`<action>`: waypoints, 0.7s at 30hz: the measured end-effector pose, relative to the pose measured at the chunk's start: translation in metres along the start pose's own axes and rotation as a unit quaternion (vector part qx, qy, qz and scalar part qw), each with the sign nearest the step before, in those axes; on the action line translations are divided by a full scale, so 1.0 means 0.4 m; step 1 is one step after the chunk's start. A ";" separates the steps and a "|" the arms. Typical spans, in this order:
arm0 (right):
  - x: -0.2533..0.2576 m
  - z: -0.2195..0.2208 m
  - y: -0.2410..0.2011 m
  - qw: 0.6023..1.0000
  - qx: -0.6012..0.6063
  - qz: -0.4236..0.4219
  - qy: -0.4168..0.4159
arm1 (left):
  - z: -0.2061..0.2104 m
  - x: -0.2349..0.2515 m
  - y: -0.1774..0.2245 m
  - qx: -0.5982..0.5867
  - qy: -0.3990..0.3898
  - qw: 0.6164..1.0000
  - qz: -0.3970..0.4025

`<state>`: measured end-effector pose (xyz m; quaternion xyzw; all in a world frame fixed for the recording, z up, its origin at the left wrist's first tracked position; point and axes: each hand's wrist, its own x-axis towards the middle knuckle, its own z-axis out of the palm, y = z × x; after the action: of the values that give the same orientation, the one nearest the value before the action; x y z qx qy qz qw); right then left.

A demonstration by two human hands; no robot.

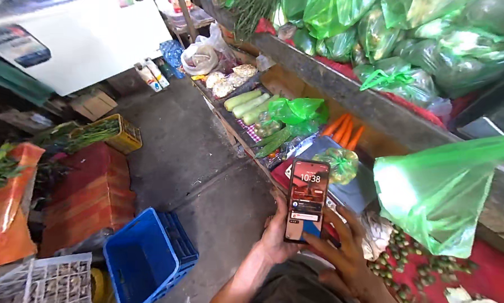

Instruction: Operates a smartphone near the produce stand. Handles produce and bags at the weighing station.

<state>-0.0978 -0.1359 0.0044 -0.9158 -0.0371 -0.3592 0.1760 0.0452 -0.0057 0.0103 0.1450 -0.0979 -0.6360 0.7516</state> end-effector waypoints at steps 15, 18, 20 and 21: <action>0.045 -0.099 0.069 0.973 -0.032 0.181 0.137 | 0.031 0.014 -0.077 -0.032 -0.017 0.997 -0.073; 0.010 -0.083 0.040 0.973 -0.020 0.185 0.139 | 0.034 0.019 -0.079 -0.019 -0.006 0.997 -0.069; -0.016 -0.074 0.018 0.971 -0.001 0.191 0.143 | 0.032 0.022 -0.081 -0.006 -0.012 0.997 -0.070; -0.025 -0.071 0.006 0.970 0.009 0.195 0.148 | 0.036 0.023 -0.083 -0.003 -0.007 0.997 -0.074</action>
<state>-0.1230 -0.1476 0.0162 -0.8405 0.1655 -0.4489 0.2543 0.0113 -0.0212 0.0120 0.1451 -0.0902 -0.6911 0.7023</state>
